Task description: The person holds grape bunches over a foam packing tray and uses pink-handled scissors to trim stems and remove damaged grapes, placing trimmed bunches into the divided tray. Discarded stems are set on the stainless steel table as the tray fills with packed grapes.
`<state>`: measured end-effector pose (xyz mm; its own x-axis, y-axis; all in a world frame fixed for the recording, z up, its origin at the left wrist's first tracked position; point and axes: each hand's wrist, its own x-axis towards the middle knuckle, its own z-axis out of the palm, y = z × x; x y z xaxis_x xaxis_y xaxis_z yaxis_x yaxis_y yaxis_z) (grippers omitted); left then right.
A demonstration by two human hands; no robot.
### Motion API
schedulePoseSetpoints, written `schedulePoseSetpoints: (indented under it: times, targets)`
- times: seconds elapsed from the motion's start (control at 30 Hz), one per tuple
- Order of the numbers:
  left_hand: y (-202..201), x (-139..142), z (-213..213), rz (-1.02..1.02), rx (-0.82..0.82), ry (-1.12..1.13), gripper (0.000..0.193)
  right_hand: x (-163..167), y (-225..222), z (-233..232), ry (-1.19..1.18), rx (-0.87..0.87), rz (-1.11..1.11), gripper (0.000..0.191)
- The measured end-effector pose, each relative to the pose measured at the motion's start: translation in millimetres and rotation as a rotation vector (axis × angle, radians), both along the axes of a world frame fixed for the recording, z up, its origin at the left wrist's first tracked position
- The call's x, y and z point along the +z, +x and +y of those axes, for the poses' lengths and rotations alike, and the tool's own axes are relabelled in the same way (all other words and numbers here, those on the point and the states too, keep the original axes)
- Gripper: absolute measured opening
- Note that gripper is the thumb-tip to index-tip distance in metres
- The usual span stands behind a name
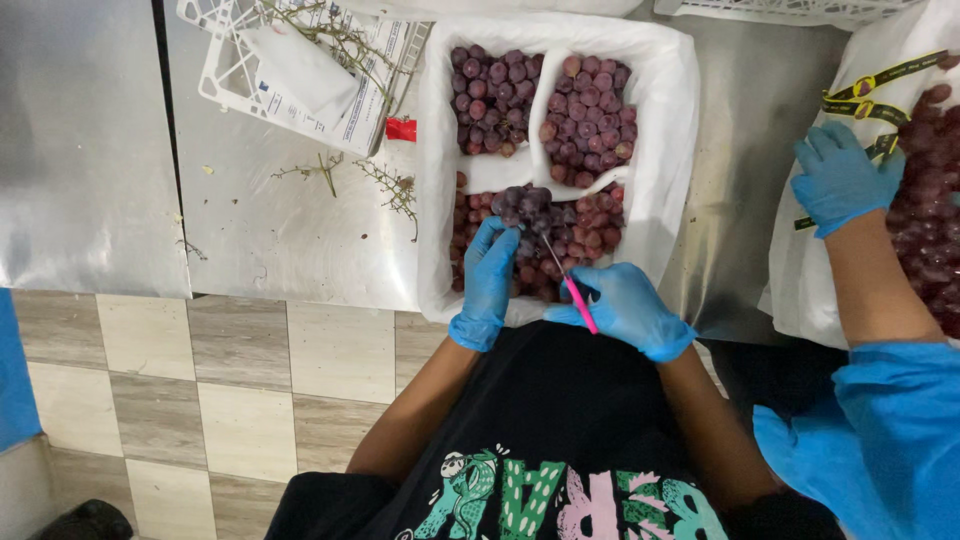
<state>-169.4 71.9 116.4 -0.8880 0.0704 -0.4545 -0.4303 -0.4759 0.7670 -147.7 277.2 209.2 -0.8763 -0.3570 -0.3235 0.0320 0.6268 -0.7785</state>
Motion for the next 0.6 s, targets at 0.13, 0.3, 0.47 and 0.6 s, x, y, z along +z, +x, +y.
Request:
schedulePoseSetpoints:
  times: [0.13, 0.3, 0.47, 0.6]
  targets:
    - [2.7, 5.0, 0.8, 0.05, -0.082, -0.218, 0.007, 10.1, -4.1, -7.5, 0.313, -0.018, 0.121, 0.056]
    - [-0.4, 19.1, 8.2, 0.044, -0.063, -0.247, 0.004, 18.9, -13.0, -8.1, 0.473, 0.018, 0.119, 0.058]
    - [1.6, 53.6, 12.8, 0.207, -0.095, -0.497, 0.005, 15.3, -13.1, -7.8, 0.377, -0.018, 0.067, 0.06]
    - [0.4, 77.4, 12.7, 0.575, -0.086, -0.753, 0.008, 2.7, -7.3, -7.3, 0.258, -0.005, 0.01, 0.06]
